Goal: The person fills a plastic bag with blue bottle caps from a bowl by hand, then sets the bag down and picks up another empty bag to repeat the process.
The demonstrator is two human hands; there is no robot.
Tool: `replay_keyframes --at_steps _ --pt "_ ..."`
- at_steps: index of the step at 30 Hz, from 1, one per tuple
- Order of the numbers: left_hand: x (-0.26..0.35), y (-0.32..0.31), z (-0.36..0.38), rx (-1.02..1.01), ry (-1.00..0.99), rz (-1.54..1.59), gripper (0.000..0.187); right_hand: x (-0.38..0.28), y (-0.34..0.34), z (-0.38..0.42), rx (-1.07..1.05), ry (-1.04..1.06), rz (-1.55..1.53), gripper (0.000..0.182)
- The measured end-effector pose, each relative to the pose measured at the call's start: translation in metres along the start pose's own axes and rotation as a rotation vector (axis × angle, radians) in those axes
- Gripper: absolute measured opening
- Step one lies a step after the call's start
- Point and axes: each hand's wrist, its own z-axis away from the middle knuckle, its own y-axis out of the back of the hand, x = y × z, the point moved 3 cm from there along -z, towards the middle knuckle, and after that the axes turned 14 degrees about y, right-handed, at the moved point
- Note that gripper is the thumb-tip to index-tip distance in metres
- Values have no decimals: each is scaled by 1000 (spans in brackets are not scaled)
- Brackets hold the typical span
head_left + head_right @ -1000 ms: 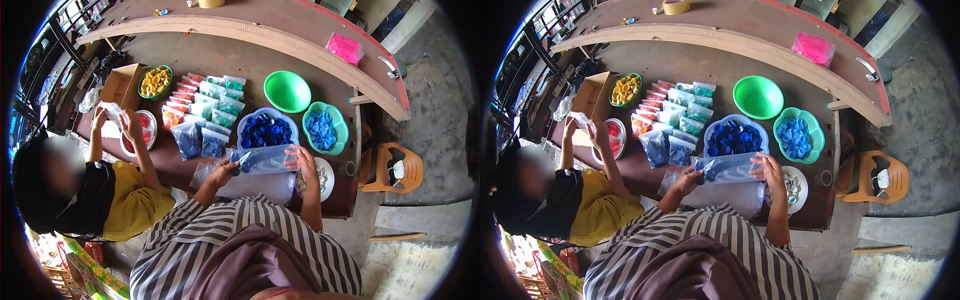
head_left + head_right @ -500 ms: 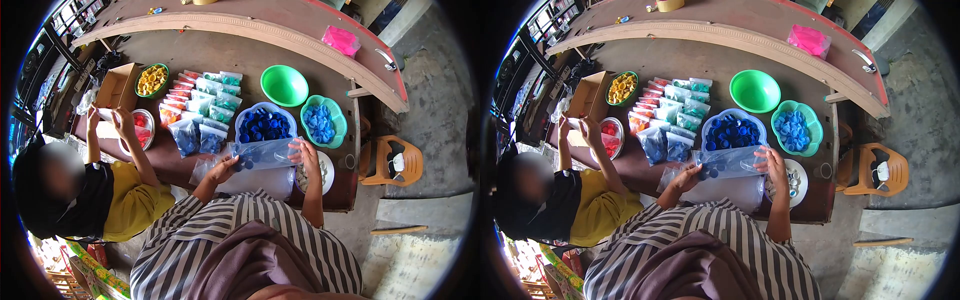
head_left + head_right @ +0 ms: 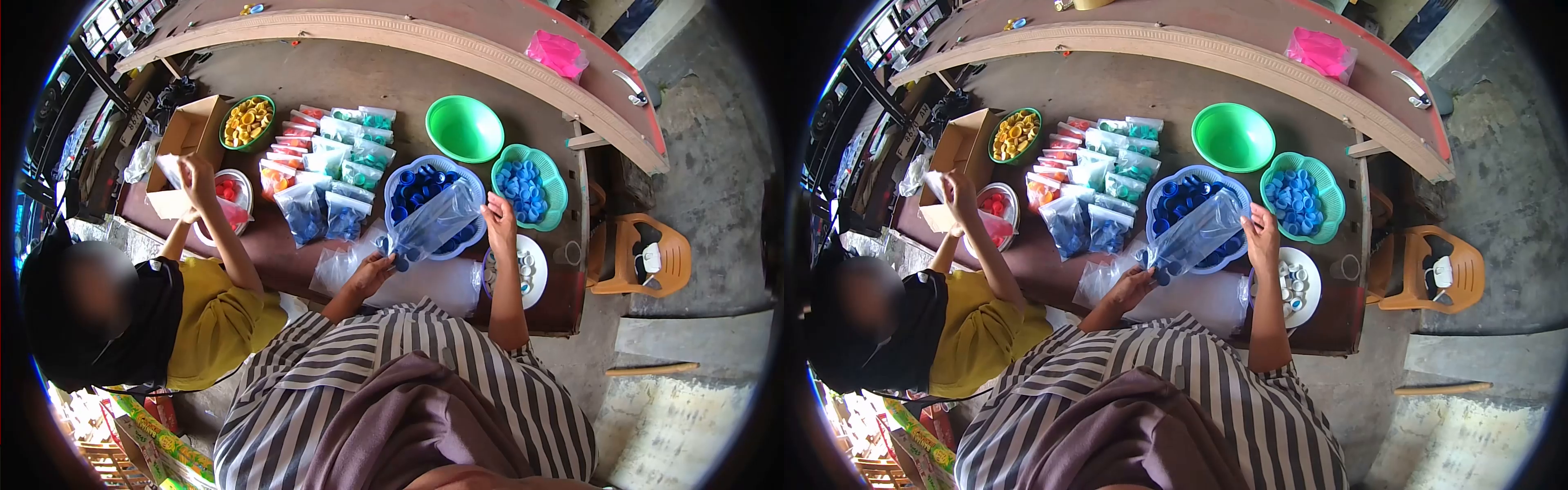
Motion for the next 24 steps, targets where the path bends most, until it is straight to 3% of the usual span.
replay_keyframes --at_steps 2,4,6,8,10,13,15,17,20,24 --pt "-9 5 -3 36 5 16 18 8 -5 15 -57 -54 10 34" --pt "-8 -10 6 141 13 10 16 27 -17 35 -88 25 -58 24" --pt "-5 -22 11 128 45 1 15 26 -19 55 -263 16 106 15" --pt "-9 -19 11 117 79 -11 14 21 -25 76 -292 -59 122 12" --pt "-11 -18 10 34 58 -36 15 28 -33 95 -340 -194 -44 17" --pt "-17 -16 6 130 110 -76 12 34 -45 118 -480 -358 -167 23" --pt "-21 -10 3 194 149 -122 11 35 -54 129 -525 -364 -154 26" --pt "-25 -8 -1 -30 145 -62 11 39 -66 139 -533 -331 -161 30" --pt "-26 -14 -2 -39 206 -95 16 50 -75 143 -435 -276 -216 28" --pt "-21 -27 4 -49 301 -36 21 43 -69 136 -516 -177 -59 25"
